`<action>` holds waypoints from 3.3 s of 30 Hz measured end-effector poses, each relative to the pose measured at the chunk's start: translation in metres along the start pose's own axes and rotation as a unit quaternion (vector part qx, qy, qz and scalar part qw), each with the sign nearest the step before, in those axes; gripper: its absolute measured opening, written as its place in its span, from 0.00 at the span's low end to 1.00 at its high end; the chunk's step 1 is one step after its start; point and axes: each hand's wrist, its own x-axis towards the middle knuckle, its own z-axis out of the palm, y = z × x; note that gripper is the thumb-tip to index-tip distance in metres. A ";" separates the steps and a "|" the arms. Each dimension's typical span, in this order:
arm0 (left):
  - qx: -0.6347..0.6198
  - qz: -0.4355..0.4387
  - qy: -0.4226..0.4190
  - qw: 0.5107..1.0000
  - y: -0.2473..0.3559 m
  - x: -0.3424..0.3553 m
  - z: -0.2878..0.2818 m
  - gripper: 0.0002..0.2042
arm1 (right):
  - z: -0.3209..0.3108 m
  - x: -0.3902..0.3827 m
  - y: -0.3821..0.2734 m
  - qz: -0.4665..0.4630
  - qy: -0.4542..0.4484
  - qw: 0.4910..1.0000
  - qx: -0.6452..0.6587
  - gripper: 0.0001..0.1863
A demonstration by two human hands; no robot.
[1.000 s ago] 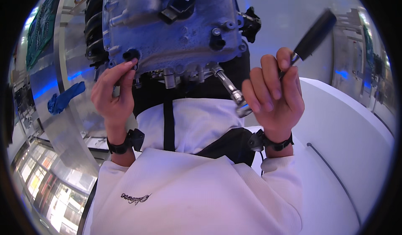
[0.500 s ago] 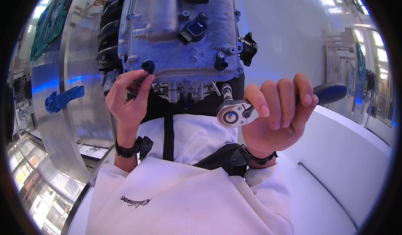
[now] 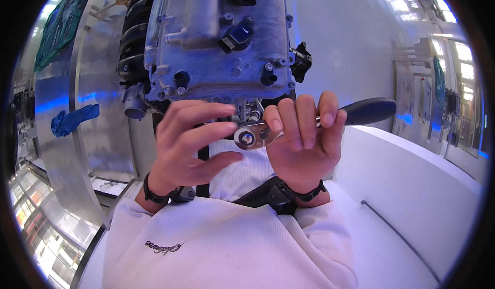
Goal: Using a socket wrench to remove or tighten bolts on an engine block valve cover.
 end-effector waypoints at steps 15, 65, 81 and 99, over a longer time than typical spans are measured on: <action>-0.082 -0.064 -0.024 0.994 -0.002 -0.021 0.017 0.18 | -0.010 -0.021 0.019 -0.009 -0.068 0.986 -0.151 0.12; -0.141 -0.023 0.002 0.990 -0.019 -0.038 0.021 0.18 | -0.009 -0.018 0.034 0.046 -0.035 0.992 -0.114 0.12; -0.236 -0.134 0.034 0.962 -0.019 -0.012 -0.028 0.26 | 0.000 0.001 0.015 0.035 -0.158 0.944 -0.287 0.19; -0.206 -0.125 -0.070 0.968 -0.038 0.039 -0.063 0.29 | 0.000 0.004 0.010 0.071 -0.064 0.925 -0.368 0.29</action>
